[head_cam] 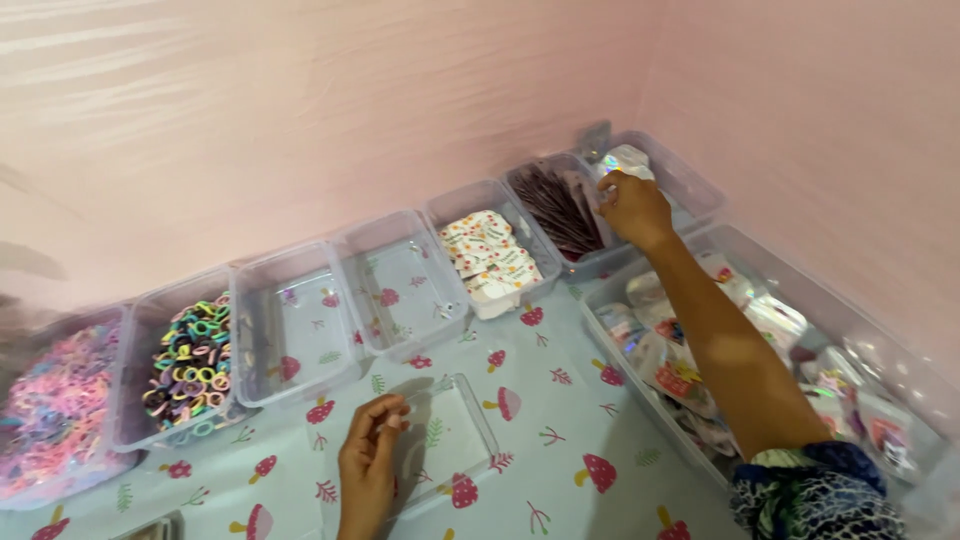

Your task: Packing various small hair accessories like clips and ties into small plastic bags from organized bins.

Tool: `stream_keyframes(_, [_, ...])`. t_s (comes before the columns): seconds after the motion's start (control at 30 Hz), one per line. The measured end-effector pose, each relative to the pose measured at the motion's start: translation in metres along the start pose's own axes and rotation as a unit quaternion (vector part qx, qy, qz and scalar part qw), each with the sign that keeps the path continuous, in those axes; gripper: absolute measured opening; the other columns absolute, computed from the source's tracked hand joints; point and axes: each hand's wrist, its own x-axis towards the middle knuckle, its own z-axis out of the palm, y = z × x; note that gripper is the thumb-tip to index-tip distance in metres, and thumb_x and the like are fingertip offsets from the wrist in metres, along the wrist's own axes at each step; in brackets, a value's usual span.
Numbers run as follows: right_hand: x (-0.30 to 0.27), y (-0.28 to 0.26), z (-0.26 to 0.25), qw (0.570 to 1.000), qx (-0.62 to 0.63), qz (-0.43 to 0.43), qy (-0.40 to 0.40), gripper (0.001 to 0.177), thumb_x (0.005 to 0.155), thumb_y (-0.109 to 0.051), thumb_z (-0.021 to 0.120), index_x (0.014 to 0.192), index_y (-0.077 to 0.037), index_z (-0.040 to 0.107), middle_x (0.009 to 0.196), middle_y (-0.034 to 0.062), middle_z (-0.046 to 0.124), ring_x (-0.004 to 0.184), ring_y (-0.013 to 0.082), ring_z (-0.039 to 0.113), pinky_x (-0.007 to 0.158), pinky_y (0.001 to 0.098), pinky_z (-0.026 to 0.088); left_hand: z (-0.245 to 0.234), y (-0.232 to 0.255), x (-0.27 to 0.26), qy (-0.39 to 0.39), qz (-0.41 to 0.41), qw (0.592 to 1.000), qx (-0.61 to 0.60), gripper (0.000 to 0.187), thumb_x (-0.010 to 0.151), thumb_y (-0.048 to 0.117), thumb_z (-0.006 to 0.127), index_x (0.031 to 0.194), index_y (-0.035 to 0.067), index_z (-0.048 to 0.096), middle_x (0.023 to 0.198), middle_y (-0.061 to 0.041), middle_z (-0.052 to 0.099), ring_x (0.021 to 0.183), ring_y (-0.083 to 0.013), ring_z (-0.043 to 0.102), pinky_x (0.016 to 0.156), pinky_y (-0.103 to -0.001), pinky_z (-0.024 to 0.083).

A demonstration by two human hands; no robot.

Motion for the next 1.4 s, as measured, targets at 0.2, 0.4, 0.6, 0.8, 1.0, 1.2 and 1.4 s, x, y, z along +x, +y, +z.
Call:
stream_keyframes(0.2, [0.005, -0.003, 0.022, 0.997, -0.008, 0.068, -0.042, 0.064, 0.082, -0.035, 0.077, 0.14, -0.026, 0.052, 0.12, 0.0106, 0.07, 0.116, 0.0362, 0.063, 0.086, 0.0504, 0.05, 0.001, 0.01, -0.001, -0.004, -0.045, 0.998, 0.033, 0.03, 0.097, 0.02, 0.057, 0.118, 0.004, 0.074, 0.117, -0.008, 0.07, 0.109, -0.0218, 0.072, 0.096, -0.035, 0.059])
stream_keyframes(0.4, [0.007, 0.021, 0.028, 0.996, -0.053, 0.053, 0.055, 0.049, 0.089, -0.017, 0.05, 0.136, -0.03, 0.059, 0.097, 0.0243, 0.068, 0.093, 0.0487, 0.066, 0.077, 0.0603, 0.053, 0.0, 0.002, -0.001, -0.011, -0.033, 0.999, 0.031, 0.029, 0.098, 0.019, 0.057, 0.117, 0.006, 0.075, 0.117, -0.007, 0.071, 0.107, -0.0206, 0.072, 0.093, -0.035, 0.059])
stream_keyframes(0.6, [-0.023, -0.037, -0.018, 0.966, -0.002, -0.105, 0.236, 0.051, 0.086, -0.003, 0.054, 0.13, -0.027, 0.062, 0.107, 0.0014, 0.078, 0.088, 0.0399, 0.07, 0.065, 0.056, 0.051, 0.005, 0.016, -0.003, 0.002, -0.069, 0.998, 0.014, 0.028, 0.097, 0.018, 0.059, 0.116, 0.005, 0.075, 0.116, -0.007, 0.071, 0.108, -0.0199, 0.071, 0.094, -0.035, 0.059])
stream_keyframes(0.8, [-0.093, -0.121, 0.007, 0.867, 0.453, -0.205, -0.009, 0.042, 0.095, 0.007, 0.061, 0.134, -0.01, 0.06, 0.086, -0.0006, 0.07, 0.083, 0.0078, 0.069, 0.087, 0.0223, 0.054, 0.008, 0.038, -0.006, 0.0, -0.081, 0.997, 0.01, 0.035, 0.094, 0.025, 0.061, 0.126, 0.011, 0.067, 0.126, -0.006, 0.074, 0.113, -0.0229, 0.076, 0.098, -0.034, 0.056])
stream_keyframes(1.0, [-0.229, -0.17, 0.03, 0.892, 0.343, -0.21, -0.206, 0.033, 0.098, -0.014, 0.065, 0.128, -0.026, 0.066, 0.079, -0.0015, 0.07, 0.069, 0.0108, 0.065, 0.057, 0.0245, 0.051, 0.002, 0.017, -0.005, -0.024, 0.013, 0.997, -0.074, 0.049, 0.097, 0.018, 0.055, 0.145, 0.012, 0.046, 0.125, -0.011, 0.063, 0.107, -0.0222, 0.069, 0.099, -0.037, 0.054])
stream_keyframes(1.2, [-0.261, -0.178, 0.048, 0.848, 0.382, -0.283, -0.236, 0.033, 0.096, -0.014, 0.065, 0.129, -0.01, 0.065, 0.1, 0.0038, 0.082, 0.089, 0.014, 0.078, 0.083, 0.0278, 0.063, -0.001, 0.045, -0.009, 0.007, 0.056, 0.997, -0.058, 0.032, 0.095, 0.022, 0.068, 0.122, 0.006, 0.065, 0.113, -0.006, 0.071, 0.106, -0.0173, 0.069, 0.094, -0.028, 0.055])
stream_keyframes(1.4, [-0.248, -0.169, 0.043, 0.857, 0.362, -0.278, -0.241, 0.034, 0.089, -0.021, 0.075, 0.123, -0.015, 0.072, 0.11, 0.0025, 0.079, 0.099, 0.015, 0.073, 0.089, 0.0305, 0.057, -0.003, 0.042, -0.009, -0.028, 0.034, 0.998, 0.037, 0.043, 0.09, 0.022, 0.076, 0.131, 0.016, 0.063, 0.089, -0.003, 0.073, 0.085, -0.0133, 0.068, 0.084, -0.027, 0.055])
